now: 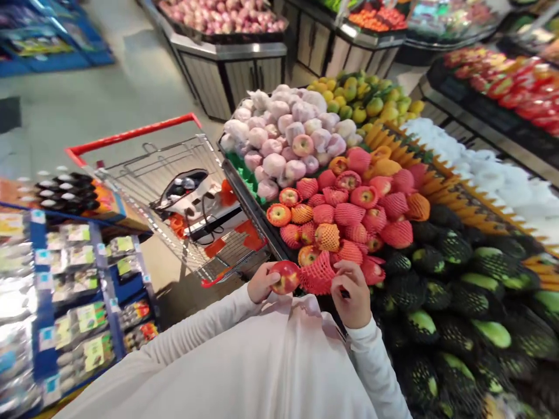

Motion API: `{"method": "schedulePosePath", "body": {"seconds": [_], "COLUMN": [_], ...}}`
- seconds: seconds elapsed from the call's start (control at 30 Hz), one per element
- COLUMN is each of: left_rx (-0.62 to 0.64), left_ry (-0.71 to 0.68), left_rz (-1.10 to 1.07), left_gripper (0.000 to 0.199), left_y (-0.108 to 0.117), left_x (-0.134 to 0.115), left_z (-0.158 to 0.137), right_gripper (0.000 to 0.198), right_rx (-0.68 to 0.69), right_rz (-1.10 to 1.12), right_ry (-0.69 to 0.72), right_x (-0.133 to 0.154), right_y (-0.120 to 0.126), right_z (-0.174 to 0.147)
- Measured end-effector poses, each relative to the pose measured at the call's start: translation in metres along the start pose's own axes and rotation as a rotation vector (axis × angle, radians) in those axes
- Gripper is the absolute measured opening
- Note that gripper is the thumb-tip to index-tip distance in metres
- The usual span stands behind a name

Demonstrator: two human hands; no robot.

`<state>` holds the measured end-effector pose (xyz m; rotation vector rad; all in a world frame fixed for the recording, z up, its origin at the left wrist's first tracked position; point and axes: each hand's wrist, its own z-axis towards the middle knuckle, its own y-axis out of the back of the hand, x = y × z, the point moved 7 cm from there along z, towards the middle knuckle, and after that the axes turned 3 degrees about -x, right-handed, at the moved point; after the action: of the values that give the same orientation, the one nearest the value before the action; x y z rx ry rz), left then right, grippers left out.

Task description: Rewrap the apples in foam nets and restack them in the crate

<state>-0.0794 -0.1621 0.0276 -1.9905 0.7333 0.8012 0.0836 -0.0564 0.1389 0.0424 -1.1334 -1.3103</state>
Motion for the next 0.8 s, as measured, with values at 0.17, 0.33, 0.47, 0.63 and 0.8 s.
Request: {"method": "schedulePosePath", "body": {"seconds": [0.17, 0.33, 0.47, 0.63, 0.8], "left_rx": [0.245, 0.602, 0.79, 0.635, 0.581], "left_ry": [-0.001, -0.347, -0.297, -0.148, -0.234], "left_rz": [0.17, 0.399, 0.448, 0.371, 0.526], "left_gripper": [0.076, 0.069, 0.072, 0.072, 0.071], "left_y": [-0.049, -0.106, -0.126, -0.104, -0.067], "left_x": [0.007, -0.015, -0.011, -0.015, -0.05], "left_z": [0.02, 0.012, 0.01, 0.041, 0.059], "right_gripper": [0.035, 0.018, 0.026, 0.045, 0.049], "right_rx": [-0.012, -0.112, -0.072, -0.098, -0.132], "right_rz": [-0.235, -0.349, -0.286, -0.236, -0.311], "right_ry": [-0.039, -0.243, -0.275, -0.258, -0.206], "right_x": [-0.006, -0.015, -0.009, 0.003, 0.011], "right_y": [0.015, 0.019, 0.01, 0.004, -0.011], "right_z": [-0.036, -0.052, -0.043, -0.016, 0.015]}}
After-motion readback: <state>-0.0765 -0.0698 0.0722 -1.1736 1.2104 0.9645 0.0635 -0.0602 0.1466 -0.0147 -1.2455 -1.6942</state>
